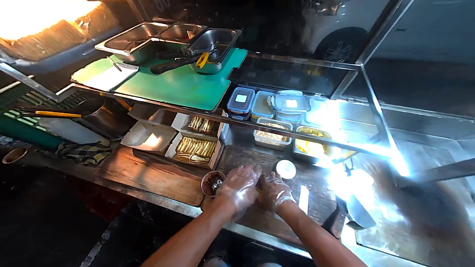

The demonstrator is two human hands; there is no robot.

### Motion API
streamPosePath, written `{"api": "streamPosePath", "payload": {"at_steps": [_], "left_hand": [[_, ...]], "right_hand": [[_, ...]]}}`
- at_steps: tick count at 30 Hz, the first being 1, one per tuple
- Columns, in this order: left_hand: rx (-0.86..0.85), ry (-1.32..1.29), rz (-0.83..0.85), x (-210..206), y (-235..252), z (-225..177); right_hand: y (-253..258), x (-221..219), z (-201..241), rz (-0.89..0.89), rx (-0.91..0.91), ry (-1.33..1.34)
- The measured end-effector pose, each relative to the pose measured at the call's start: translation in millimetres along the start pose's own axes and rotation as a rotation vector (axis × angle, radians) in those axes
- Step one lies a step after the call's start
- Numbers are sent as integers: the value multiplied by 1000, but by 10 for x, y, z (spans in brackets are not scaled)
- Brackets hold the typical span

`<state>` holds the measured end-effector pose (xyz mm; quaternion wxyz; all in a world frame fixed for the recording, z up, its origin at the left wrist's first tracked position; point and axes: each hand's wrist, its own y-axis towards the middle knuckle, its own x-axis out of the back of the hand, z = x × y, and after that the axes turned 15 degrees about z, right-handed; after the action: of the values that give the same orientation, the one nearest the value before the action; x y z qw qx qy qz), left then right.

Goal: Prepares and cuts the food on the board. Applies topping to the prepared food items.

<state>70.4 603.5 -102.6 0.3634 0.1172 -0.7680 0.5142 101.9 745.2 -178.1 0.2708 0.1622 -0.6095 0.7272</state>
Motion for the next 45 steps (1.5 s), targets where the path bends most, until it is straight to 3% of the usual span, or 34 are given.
{"api": "streamPosePath", "payload": {"at_steps": [3,5,14,22,31,36,39,41,45], "left_hand": [[71,78,200,13,539,-52],[71,110,216,-43,641,-40],[23,134,232,-218,703,63],[-37,166,225,-257,577,62],[-23,129,264,-170,576,57],[-12,-130,195,-21,547,154],[-8,-329,68,128,533,185],[-36,-629,-37,272,406,195],[-229,-1506,-202,485,-124,348]], "right_hand": [[4,-10,-10,-28,18,19],[-37,-7,-46,-74,52,32],[-223,14,-250,-87,90,160],[-200,-46,-630,-256,234,619],[-274,-244,-755,-300,324,791],[-389,-189,-783,-330,364,956],[-430,-199,-797,-364,370,1001],[-487,-187,-796,-391,374,1029],[-573,-131,-756,-446,433,1093]]}}
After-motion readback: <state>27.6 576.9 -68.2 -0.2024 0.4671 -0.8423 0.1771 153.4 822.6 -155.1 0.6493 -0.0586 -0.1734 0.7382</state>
